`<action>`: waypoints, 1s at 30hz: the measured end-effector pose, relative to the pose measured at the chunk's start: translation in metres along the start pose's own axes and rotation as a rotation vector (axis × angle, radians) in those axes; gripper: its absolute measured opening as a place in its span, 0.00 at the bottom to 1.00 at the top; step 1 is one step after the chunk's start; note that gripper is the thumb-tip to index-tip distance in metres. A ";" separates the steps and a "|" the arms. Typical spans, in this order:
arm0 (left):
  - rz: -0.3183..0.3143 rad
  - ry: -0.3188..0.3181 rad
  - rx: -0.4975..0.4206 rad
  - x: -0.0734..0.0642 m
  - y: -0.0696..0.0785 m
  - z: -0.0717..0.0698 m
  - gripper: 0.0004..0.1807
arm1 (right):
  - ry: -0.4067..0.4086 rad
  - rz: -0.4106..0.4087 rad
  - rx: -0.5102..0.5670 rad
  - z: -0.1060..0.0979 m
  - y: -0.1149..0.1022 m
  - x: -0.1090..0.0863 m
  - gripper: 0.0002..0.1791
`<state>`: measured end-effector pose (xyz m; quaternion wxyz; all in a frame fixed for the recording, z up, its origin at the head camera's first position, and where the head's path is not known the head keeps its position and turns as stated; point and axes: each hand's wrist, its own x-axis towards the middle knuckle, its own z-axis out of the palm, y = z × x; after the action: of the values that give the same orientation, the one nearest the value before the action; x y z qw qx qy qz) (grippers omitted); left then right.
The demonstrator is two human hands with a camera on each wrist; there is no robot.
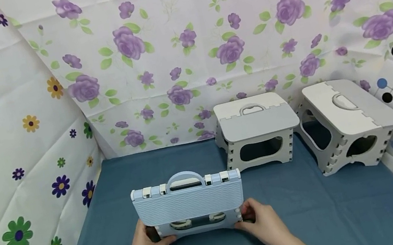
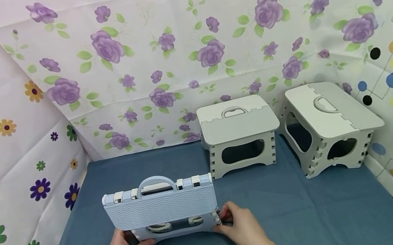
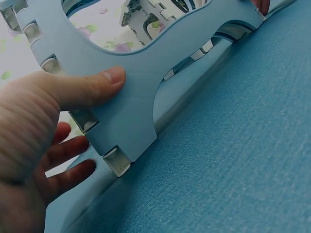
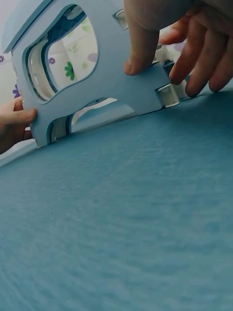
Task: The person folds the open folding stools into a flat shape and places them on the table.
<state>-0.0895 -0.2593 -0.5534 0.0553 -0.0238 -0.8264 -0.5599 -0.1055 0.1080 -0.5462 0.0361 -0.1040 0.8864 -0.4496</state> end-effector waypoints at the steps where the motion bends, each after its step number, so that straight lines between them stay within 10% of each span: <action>1: 0.016 0.009 0.019 0.000 -0.001 0.000 0.50 | 0.019 0.018 -0.013 -0.001 -0.001 0.000 0.24; 8: -0.032 0.001 0.127 0.000 0.000 -0.001 0.42 | 0.020 0.012 -0.111 -0.002 0.001 0.004 0.56; 30: -0.079 -0.049 0.067 -0.001 -0.002 0.002 0.27 | -0.052 -0.021 -0.088 0.006 0.006 0.005 0.26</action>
<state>-0.0884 -0.2580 -0.5558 0.0139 -0.0029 -0.8462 -0.5327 -0.1105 0.1062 -0.5545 0.0501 -0.1264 0.9029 -0.4078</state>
